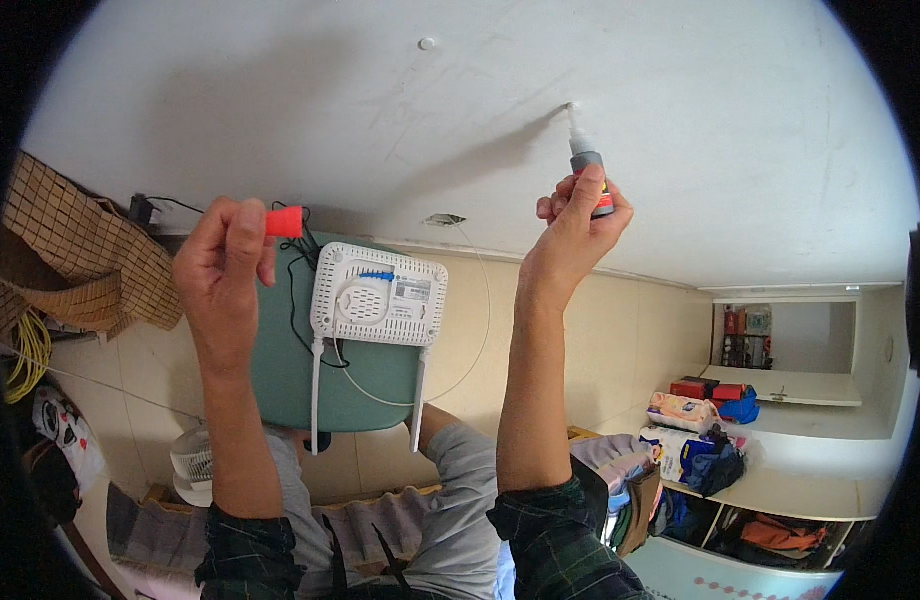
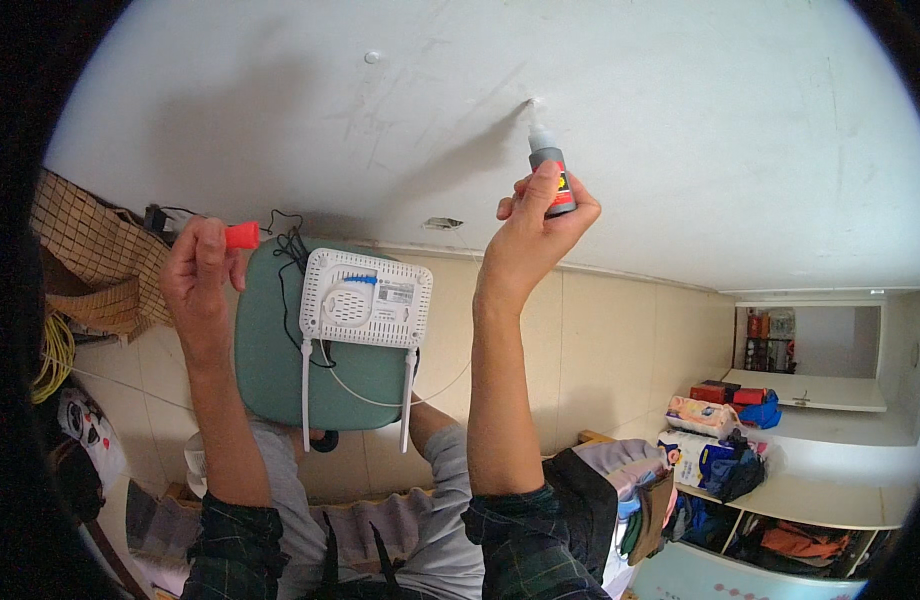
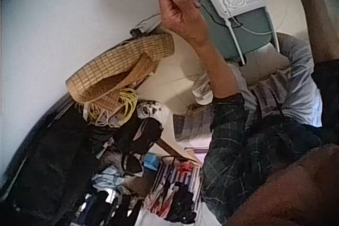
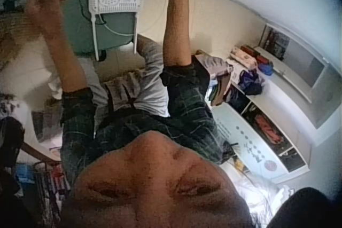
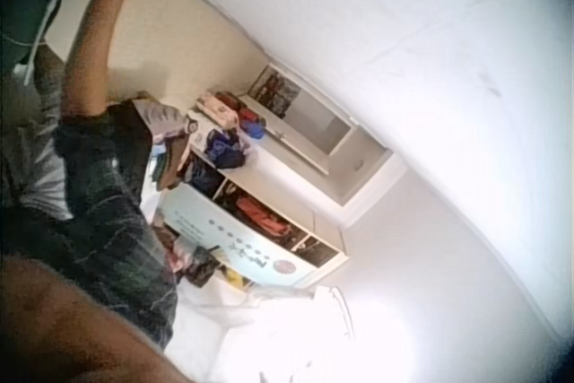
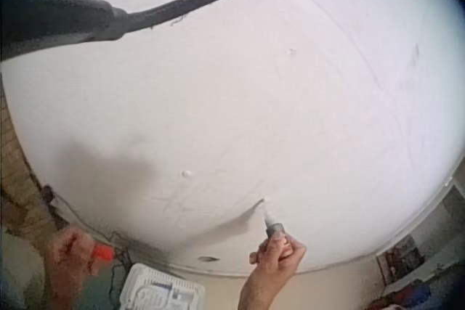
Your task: The person applies adhesive to the ceiling and mounts a white wireless router. They then place a small fan on a stool next to the router.
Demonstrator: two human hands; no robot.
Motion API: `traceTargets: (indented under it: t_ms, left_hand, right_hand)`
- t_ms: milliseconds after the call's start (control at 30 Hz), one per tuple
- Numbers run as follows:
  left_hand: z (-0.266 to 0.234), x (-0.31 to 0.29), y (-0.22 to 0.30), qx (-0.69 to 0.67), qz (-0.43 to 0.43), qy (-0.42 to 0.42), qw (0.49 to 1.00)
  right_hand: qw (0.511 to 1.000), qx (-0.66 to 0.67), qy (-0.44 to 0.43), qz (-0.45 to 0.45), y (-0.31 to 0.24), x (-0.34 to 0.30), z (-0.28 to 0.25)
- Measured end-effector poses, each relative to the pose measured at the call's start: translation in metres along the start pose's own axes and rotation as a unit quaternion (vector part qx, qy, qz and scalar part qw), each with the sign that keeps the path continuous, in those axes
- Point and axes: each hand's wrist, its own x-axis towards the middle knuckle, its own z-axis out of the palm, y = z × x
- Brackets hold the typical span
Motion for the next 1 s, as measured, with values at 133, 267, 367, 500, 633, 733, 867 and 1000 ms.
traceTargets:
  t_ms: [133,267,367,500,633,733,867,1000]
  left_hand:
    - [-0.002,0.002,0.001,-0.026,0.010,0.014,1.000]
    - [0.000,0.003,0.003,-0.033,0.005,0.024,0.999]
    - [-0.002,0.003,0.000,-0.032,-0.002,0.015,0.999]
    - [-0.005,0.003,-0.002,-0.019,0.000,0.005,1.000]
    - [-0.003,0.002,0.000,-0.053,0.001,0.020,0.998]
    - [-0.005,0.003,0.002,-0.042,-0.003,0.008,0.999]
    - [-0.010,0.004,0.002,-0.052,0.001,0.016,0.999]
    - [-0.010,0.006,0.001,-0.055,0.011,0.023,0.998]
  right_hand:
    - [0.992,0.102,-0.013,0.071,-0.003,0.000,0.000]
    - [0.972,0.190,-0.036,0.131,-0.003,0.001,-0.006]
    - [0.970,0.197,-0.040,0.138,-0.003,0.002,-0.007]
    - [0.974,0.181,-0.048,0.125,-0.003,0.004,-0.008]
    - [0.943,0.269,-0.075,0.181,-0.005,-0.007,-0.005]
    - [0.895,0.347,-0.130,0.248,-0.011,-0.028,0.006]
    - [0.937,0.234,-0.135,0.221,-0.021,-0.051,0.040]
    - [0.966,0.143,-0.144,0.158,-0.027,-0.051,0.055]
